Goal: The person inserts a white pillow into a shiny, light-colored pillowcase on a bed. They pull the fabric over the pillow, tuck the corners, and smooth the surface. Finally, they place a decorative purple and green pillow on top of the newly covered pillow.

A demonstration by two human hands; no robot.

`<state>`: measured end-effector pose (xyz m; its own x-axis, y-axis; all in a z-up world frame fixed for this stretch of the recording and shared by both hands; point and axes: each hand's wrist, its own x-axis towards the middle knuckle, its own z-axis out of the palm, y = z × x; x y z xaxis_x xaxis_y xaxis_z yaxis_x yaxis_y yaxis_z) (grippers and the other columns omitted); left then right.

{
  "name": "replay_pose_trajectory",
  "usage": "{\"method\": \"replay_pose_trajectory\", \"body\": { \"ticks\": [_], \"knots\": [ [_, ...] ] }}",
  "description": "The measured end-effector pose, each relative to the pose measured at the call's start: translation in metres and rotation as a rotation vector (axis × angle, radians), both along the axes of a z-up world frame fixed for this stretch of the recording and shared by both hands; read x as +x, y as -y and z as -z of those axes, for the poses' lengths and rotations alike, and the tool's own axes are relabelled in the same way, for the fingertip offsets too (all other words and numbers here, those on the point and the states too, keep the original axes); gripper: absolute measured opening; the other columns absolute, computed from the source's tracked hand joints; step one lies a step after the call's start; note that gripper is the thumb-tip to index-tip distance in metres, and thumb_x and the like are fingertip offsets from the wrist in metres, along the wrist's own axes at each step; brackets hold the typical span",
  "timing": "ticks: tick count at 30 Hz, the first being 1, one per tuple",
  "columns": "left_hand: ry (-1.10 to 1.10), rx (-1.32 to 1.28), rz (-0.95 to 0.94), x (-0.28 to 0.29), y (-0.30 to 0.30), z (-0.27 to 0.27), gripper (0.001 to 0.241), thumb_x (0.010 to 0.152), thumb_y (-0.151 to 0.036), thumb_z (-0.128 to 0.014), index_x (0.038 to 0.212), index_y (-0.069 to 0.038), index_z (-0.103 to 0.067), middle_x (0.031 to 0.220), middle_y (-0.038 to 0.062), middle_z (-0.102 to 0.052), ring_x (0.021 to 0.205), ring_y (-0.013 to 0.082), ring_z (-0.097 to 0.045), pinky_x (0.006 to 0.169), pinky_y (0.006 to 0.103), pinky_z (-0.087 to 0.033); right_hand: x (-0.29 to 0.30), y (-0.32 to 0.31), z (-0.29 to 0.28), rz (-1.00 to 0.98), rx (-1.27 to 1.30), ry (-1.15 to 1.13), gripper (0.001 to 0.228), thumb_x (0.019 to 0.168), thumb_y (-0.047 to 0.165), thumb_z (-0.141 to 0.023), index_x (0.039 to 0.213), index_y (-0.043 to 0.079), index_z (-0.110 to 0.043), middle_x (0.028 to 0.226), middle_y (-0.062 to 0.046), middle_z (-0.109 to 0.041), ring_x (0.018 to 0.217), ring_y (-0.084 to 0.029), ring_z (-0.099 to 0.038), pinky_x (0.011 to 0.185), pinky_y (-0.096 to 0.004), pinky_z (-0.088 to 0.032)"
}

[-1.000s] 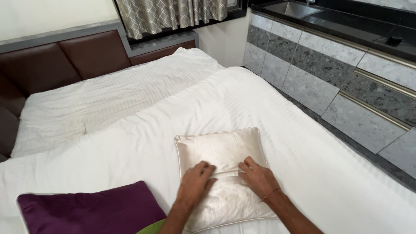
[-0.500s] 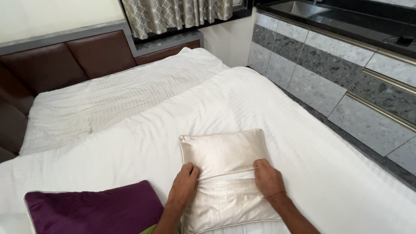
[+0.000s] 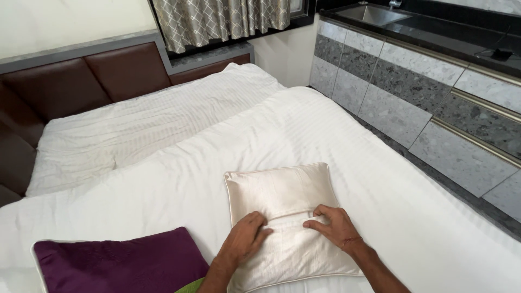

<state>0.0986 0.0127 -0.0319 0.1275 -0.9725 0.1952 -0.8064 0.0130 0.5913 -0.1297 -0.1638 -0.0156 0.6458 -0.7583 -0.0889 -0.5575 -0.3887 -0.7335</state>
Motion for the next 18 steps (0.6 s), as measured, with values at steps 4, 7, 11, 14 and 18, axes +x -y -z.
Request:
{"method": "replay_pose_trajectory", "body": {
  "ticks": [4, 7, 11, 14, 18],
  "knots": [
    [-0.162, 0.157, -0.162, 0.003, -0.006, -0.011, 0.034, 0.101, -0.039, -0.055, 0.099, -0.005, -0.058, 0.096, 0.009, -0.062, 0.086, 0.0238, -0.061, 0.081, 0.0401, -0.053, -0.001, 0.004, 0.014, -0.084, -0.239, -0.011, 0.039, 0.081, 0.039, -0.082, 0.089, 0.005, -0.065, 0.088, -0.008, -0.068, 0.087, -0.023, -0.064, 0.086, -0.040, -0.052],
    [-0.185, 0.090, -0.197, 0.000, 0.001, -0.016, 0.033, 0.103, -0.038, -0.052, 0.098, -0.006, -0.058, 0.095, 0.010, -0.060, 0.082, 0.0257, -0.061, 0.077, 0.0414, -0.052, 0.003, -0.002, 0.011, -0.120, -0.508, 0.080, 0.033, 0.086, 0.032, -0.077, 0.086, 0.004, -0.059, 0.088, -0.011, -0.061, 0.089, -0.027, -0.058, 0.085, -0.041, -0.049],
    [-0.138, 0.069, -0.254, 0.003, 0.008, -0.011, 0.034, 0.100, -0.041, -0.053, 0.099, -0.007, -0.058, 0.097, 0.007, -0.063, 0.079, 0.0263, -0.063, 0.074, 0.0427, -0.052, 0.015, -0.006, 0.018, -0.093, -0.580, 0.178, 0.030, 0.086, 0.026, -0.072, 0.091, 0.002, -0.055, 0.094, -0.013, -0.058, 0.091, -0.031, -0.057, 0.079, -0.043, -0.051],
    [-0.089, 0.137, -0.300, 0.005, 0.009, -0.009, 0.034, 0.101, -0.043, -0.052, 0.099, -0.009, -0.059, 0.097, 0.004, -0.065, 0.077, 0.0270, -0.064, 0.073, 0.0429, -0.052, 0.025, 0.001, 0.022, -0.057, -0.498, 0.092, 0.028, 0.090, 0.028, -0.068, 0.095, 0.004, -0.054, 0.096, -0.012, -0.061, 0.090, -0.030, -0.061, 0.078, -0.043, -0.053],
    [-0.046, 0.159, -0.353, 0.001, 0.015, -0.001, 0.035, 0.100, -0.045, -0.051, 0.101, -0.011, -0.059, 0.099, 0.002, -0.067, 0.081, 0.0267, -0.066, 0.074, 0.0425, -0.053, 0.031, 0.006, 0.010, -0.025, -0.286, -0.201, 0.030, 0.097, 0.039, -0.062, 0.098, 0.010, -0.055, 0.094, -0.009, -0.065, 0.090, -0.027, -0.064, 0.082, -0.043, -0.053]
  ]
}}
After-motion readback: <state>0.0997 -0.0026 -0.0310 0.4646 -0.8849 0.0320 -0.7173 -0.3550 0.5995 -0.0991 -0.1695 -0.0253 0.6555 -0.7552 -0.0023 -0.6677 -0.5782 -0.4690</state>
